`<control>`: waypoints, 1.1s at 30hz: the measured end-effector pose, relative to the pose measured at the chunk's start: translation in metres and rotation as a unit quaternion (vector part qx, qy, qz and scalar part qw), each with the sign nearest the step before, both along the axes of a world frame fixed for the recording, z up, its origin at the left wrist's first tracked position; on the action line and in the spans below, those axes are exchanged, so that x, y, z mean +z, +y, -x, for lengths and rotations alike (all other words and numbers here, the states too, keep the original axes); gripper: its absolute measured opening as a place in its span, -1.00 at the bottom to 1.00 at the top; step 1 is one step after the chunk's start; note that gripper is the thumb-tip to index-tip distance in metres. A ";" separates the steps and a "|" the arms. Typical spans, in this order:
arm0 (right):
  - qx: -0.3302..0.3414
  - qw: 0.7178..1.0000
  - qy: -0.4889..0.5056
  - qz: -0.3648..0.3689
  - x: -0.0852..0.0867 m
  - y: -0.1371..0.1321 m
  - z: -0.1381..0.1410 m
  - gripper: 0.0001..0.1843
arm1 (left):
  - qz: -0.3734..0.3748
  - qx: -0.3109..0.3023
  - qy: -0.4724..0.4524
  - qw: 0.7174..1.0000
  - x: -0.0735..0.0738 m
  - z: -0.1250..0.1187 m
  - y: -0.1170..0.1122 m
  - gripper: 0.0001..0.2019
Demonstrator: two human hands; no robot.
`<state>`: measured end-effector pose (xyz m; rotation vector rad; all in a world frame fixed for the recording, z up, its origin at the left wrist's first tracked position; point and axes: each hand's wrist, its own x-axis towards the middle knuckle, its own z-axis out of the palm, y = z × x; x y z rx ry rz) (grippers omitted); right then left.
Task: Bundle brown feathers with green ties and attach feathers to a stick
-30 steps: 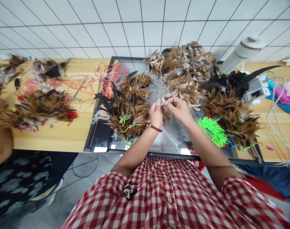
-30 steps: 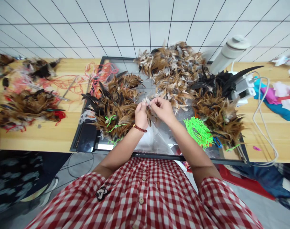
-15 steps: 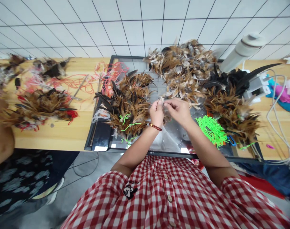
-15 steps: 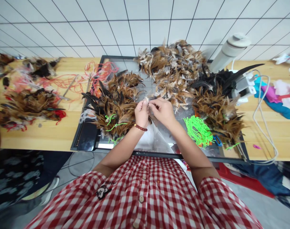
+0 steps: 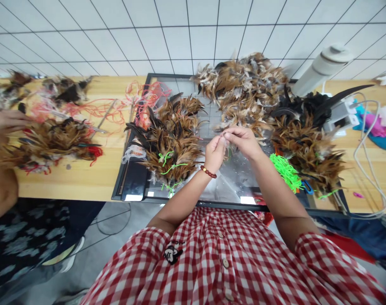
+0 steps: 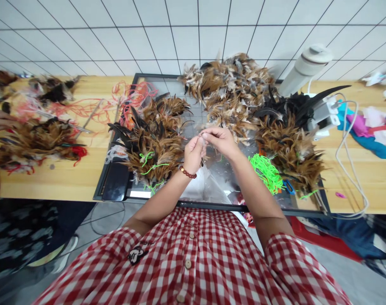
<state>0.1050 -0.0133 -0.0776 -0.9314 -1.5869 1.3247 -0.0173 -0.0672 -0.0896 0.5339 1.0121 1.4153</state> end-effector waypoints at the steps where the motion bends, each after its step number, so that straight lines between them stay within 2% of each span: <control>1: -0.010 1.000 0.017 0.006 -0.001 0.000 0.001 -0.46 | -0.019 -0.017 0.006 1.000 -0.001 0.000 -0.001 -0.63; 3: -0.023 0.999 0.041 0.018 -0.003 0.000 0.001 -0.45 | -0.056 -0.049 0.016 0.997 -0.001 0.000 -0.001 -0.62; 6: -0.030 0.999 0.008 0.013 -0.002 0.000 0.001 -0.43 | -0.037 -0.058 0.002 0.998 0.002 0.000 0.000 -0.64; 9: -0.041 0.996 -0.060 -0.053 0.002 -0.001 -0.001 -0.37 | 0.007 -0.066 -0.039 0.997 0.006 0.000 0.002 -0.61; 11: -0.032 0.990 -0.095 -0.101 0.003 -0.002 -0.003 -0.32 | 0.014 -0.077 -0.055 0.995 0.008 0.001 0.003 -0.59; 14: -0.009 0.984 -0.124 -0.129 0.004 -0.004 -0.007 -0.32 | 0.010 -0.084 -0.063 0.994 0.009 0.002 0.002 -0.59; 20: -0.009 0.995 -0.077 -0.070 0.001 -0.005 -0.012 -0.30 | 0.016 -0.083 -0.073 0.994 0.007 0.000 -0.001 -0.58; 23: -0.003 0.997 -0.053 -0.047 0.000 -0.004 -0.010 -0.39 | 0.019 -0.102 -0.061 0.993 0.005 0.000 0.000 -0.59; 29: -0.070 0.997 -0.013 -0.025 -0.004 -0.008 -0.009 -0.47 | -0.097 -0.116 0.043 0.988 0.002 0.005 0.004 -0.83; 31: -0.069 0.998 -0.012 -0.006 -0.004 -0.008 -0.009 -0.51 | -0.107 -0.114 0.044 0.987 0.001 0.005 0.004 -0.83; 33: -0.048 0.998 -0.035 0.014 -0.003 0.000 -0.009 -0.53 | -0.085 -0.095 0.022 0.992 0.001 0.003 0.004 -0.76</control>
